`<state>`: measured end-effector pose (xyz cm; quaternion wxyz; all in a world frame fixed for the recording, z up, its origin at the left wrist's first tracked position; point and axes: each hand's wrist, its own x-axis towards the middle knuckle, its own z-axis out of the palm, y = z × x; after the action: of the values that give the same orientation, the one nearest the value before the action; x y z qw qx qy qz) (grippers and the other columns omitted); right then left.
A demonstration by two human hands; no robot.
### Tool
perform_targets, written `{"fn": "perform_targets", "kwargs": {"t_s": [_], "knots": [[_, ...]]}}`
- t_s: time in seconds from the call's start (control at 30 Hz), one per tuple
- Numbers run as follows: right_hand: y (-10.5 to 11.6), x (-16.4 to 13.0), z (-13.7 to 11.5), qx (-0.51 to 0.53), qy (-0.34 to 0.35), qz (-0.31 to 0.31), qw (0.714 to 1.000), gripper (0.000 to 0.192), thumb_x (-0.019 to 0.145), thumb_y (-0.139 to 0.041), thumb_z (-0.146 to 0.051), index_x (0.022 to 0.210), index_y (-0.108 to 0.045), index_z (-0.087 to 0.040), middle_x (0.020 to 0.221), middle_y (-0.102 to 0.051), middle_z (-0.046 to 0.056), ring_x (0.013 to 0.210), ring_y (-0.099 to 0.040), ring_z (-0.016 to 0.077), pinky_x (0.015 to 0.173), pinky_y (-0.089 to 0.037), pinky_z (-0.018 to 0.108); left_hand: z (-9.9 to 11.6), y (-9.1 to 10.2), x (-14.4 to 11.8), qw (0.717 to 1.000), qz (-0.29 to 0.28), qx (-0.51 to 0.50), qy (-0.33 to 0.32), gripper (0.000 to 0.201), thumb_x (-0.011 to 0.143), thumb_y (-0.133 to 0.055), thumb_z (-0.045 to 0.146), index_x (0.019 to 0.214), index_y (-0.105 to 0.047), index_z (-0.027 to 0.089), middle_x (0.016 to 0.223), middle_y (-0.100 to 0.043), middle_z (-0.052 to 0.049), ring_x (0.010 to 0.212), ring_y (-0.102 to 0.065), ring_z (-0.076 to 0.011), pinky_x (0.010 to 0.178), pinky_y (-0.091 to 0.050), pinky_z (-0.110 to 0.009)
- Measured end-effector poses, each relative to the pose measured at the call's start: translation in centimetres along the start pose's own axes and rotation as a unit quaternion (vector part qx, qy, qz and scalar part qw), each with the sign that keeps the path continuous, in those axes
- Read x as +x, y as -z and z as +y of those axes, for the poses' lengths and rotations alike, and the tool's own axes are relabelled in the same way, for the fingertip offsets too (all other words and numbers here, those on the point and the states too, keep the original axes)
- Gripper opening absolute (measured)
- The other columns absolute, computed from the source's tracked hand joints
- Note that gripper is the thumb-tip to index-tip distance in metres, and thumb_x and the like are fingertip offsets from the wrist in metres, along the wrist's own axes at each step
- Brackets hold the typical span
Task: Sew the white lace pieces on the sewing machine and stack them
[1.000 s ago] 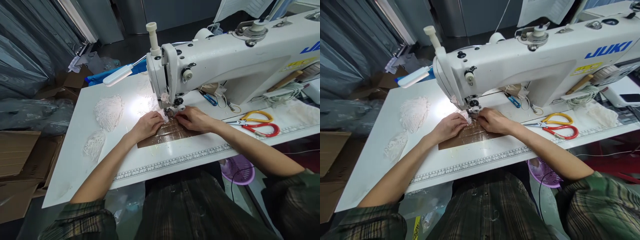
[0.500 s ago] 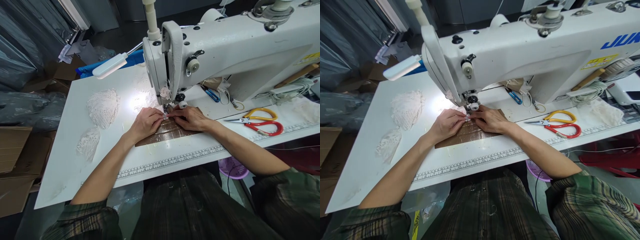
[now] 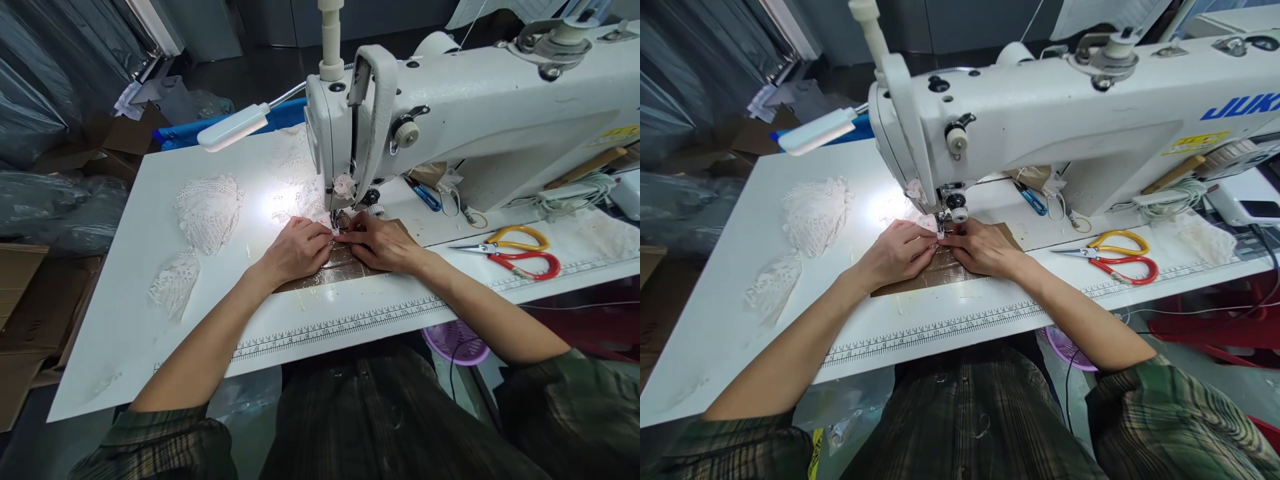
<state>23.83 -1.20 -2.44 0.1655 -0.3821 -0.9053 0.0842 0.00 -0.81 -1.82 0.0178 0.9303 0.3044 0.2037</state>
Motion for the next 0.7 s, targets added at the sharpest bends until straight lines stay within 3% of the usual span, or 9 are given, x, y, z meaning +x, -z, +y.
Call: {"fn": "perform_targets", "kwargs": {"t_s": [0.37, 0.7], "knots": [[0.0, 0.3, -1.1, -0.032, -0.004, -0.013, 0.999, 0.038, 0.098, -0.041, -0.025, 0.126, -0.065, -0.022, 0.113, -0.062, 0.014, 0.093, -0.059, 0.0257, 0.078, -0.051, 0.039, 0.1, 0.4, -0.2, 0.999, -0.021, 0.022, 0.01, 0.023, 0.092, -0.052, 0.025, 0.106, -0.071, 0.02, 0.115, -0.07, -0.007, 0.093, -0.065, -0.022, 0.103, -0.043, -0.05], [0.3, 0.4, -2.7, -0.089, -0.008, -0.031, 0.996, 0.038, 0.098, -0.034, -0.016, 0.127, -0.058, -0.014, 0.114, -0.058, 0.02, 0.097, -0.056, 0.0282, 0.082, -0.051, 0.042, -0.1, 0.4, -0.1, 0.999, -0.042, 0.03, 0.011, 0.03, 0.094, -0.051, 0.03, 0.117, -0.065, 0.017, 0.125, -0.065, -0.013, 0.111, -0.062, -0.0295, 0.101, -0.042, -0.053]]}}
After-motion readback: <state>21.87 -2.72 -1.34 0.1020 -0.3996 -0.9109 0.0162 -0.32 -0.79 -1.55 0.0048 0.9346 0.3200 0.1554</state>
